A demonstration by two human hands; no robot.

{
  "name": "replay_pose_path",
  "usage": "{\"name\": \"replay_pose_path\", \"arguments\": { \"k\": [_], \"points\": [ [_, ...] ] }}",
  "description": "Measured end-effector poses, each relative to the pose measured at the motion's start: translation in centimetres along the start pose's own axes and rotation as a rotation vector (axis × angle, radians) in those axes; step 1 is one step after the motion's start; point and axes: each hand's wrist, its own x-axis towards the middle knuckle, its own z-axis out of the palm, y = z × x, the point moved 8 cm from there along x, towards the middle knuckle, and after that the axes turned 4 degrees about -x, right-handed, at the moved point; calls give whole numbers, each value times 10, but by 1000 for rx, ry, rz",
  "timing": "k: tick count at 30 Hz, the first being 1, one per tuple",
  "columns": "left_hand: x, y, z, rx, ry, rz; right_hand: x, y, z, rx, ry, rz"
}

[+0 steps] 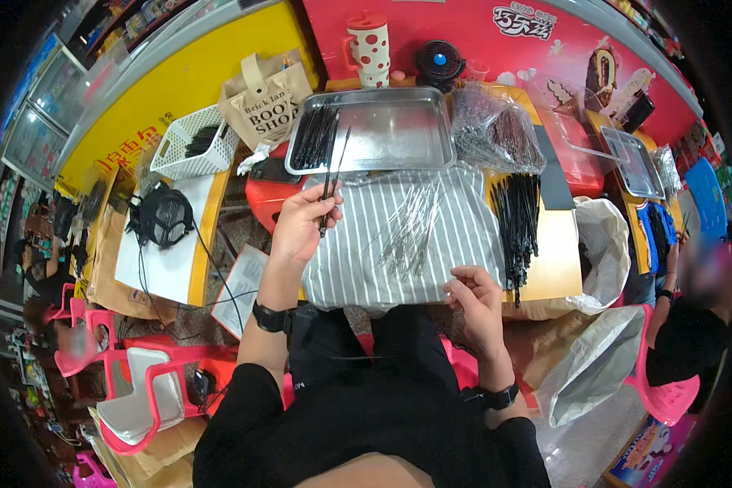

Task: Sorting, aligning, and bundling plastic zip ties into groups.

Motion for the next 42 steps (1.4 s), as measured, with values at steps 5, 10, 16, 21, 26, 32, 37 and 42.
{"name": "replay_pose_path", "arguments": {
  "k": [5, 10, 16, 21, 26, 32, 37, 42],
  "points": [
    [3, -6, 12, -36, -51, -22, 6, 8, -3, 27, -11, 25],
    [10, -8, 10, 5, -28, -14, 15, 11, 3, 31, -48, 63],
    [17, -8, 7, 39, -9, 42, 21, 15, 3, 6, -47, 82],
    [23, -15, 2, 63, 14, 18, 22, 15, 3, 26, -53, 122],
    [77, 8, -34, 501, 90, 324, 21, 18, 0, 11, -59, 114],
    [136, 57, -27, 1510, 419, 575, 17, 19, -4, 13, -33, 123],
    [102, 46, -9, 1577, 355, 508, 12, 2, -20, -78, 46, -61],
    [26, 30, 14, 1220, 64, 666, -3, -67, -66, -988, 650, -542]
  ]
}}
